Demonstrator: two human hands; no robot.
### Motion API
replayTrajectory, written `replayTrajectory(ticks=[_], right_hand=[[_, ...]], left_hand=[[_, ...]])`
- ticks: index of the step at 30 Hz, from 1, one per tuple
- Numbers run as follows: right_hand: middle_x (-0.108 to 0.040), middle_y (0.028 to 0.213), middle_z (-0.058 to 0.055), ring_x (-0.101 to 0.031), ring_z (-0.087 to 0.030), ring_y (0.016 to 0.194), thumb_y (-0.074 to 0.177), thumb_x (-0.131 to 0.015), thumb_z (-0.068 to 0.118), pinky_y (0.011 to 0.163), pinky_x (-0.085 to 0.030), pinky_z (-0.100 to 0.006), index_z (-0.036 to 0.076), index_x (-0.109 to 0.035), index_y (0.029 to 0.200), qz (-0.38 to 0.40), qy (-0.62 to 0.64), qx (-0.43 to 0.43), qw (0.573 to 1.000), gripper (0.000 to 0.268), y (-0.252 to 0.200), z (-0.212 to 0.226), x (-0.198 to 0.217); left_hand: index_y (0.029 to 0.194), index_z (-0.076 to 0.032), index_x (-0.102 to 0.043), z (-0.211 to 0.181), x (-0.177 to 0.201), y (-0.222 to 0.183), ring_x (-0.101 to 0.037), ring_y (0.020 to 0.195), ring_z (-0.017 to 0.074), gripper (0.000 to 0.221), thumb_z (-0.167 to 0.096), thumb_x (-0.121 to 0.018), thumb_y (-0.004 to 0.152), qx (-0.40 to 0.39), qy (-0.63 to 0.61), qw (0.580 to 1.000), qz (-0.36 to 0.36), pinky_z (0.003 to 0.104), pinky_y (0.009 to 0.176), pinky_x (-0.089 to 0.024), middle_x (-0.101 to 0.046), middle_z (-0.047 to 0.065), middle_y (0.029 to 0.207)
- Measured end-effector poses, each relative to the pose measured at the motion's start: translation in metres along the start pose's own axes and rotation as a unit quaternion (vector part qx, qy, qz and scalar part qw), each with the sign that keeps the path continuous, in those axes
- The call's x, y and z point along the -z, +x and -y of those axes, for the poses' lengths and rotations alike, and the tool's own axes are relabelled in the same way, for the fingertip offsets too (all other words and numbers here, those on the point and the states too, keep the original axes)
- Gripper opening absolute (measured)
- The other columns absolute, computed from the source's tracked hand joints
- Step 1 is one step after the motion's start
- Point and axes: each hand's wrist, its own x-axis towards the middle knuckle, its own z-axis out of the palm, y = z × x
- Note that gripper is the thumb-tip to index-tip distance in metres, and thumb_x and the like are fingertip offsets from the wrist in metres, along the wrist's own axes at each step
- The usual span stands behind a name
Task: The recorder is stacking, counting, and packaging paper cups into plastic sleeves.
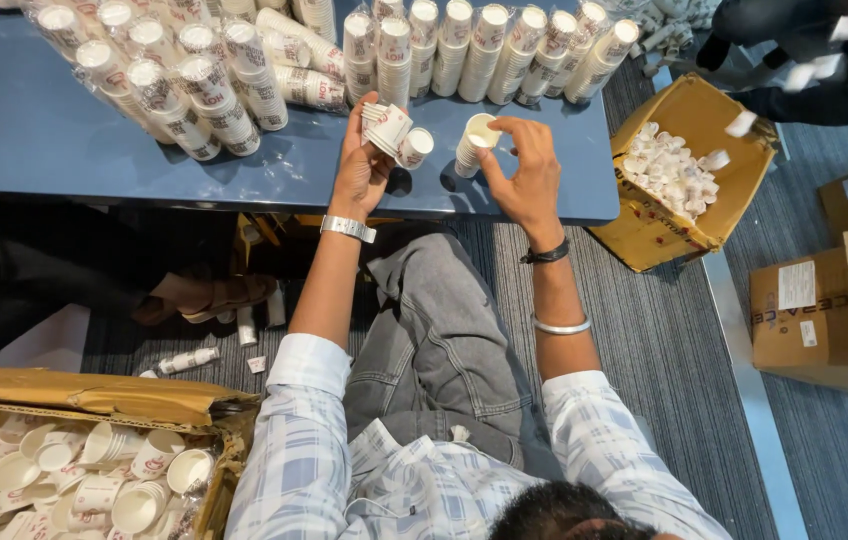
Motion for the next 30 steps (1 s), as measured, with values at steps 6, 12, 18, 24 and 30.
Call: replayTrajectory(ticks=[6, 12, 18, 24, 30], right_hand=[[-0.056, 0.143, -0.014, -0.056, -0.033, 0.131, 0.096, -0.078, 0.027, 0.098, -0.054, -0.041, 0.010, -0.058, 0.144, 0.041, -0.024, 0.015, 0.999, 0.056, 0.000, 0.000, 0.000], [-0.049, 0.152, -0.017, -0.048, -0.038, 0.137, 0.093, -0.082, 0.034, 0.108, -0.045, -0.049, 0.011, -0.061, 0.141, 0.010, -0.152, 0.096, 0.984, 0.058, -0.009, 0.013, -0.004], [-0.065, 0.131, -0.014, -0.062, -0.034, 0.120, 0.094, -0.082, 0.027, 0.101, -0.052, -0.042, 0.008, -0.060, 0.139, -0.001, 0.000, 0.081, 0.997, 0.054, -0.005, 0.064, -0.019], [-0.065, 0.106, -0.014, -0.068, -0.027, 0.092, 0.088, -0.080, 0.018, 0.078, -0.057, -0.035, 0.008, -0.061, 0.138, 0.080, 0.075, -0.030, 0.994, 0.054, -0.013, 0.057, -0.042], [-0.060, 0.118, -0.007, -0.068, -0.019, 0.105, 0.091, -0.075, 0.003, 0.086, -0.059, -0.031, 0.006, -0.058, 0.138, -0.002, 0.271, -0.086, 0.959, 0.050, -0.012, 0.027, -0.024]], left_hand=[[0.150, -0.018, -0.041, 0.000, -0.003, -0.002, -0.071, 0.109, 0.0153, 0.067, 0.002, -0.065, 0.091, 0.004, 0.005, 1.000, -0.001, 0.020, 0.076, -0.061, -0.067, 0.015, 0.133], [0.151, -0.014, -0.039, -0.004, -0.009, -0.005, -0.071, 0.110, 0.0179, 0.067, -0.001, -0.067, 0.091, -0.002, -0.011, 1.000, 0.029, 0.022, 0.080, -0.062, -0.066, 0.019, 0.134], [0.154, -0.014, -0.038, 0.002, 0.001, -0.005, -0.071, 0.109, 0.0201, 0.079, 0.005, -0.071, 0.085, -0.008, -0.023, 0.995, 0.097, 0.025, 0.078, -0.062, -0.064, 0.019, 0.135], [0.156, -0.015, -0.037, 0.003, 0.007, -0.005, -0.070, 0.111, 0.0217, 0.081, 0.004, -0.074, 0.086, -0.033, -0.041, 0.993, 0.106, 0.030, 0.081, -0.064, -0.062, 0.019, 0.137], [0.154, -0.021, -0.036, 0.006, 0.010, -0.003, -0.069, 0.115, 0.0231, 0.075, -0.004, -0.072, 0.091, -0.022, -0.072, 0.994, 0.077, 0.041, 0.086, -0.067, -0.062, 0.015, 0.138]])
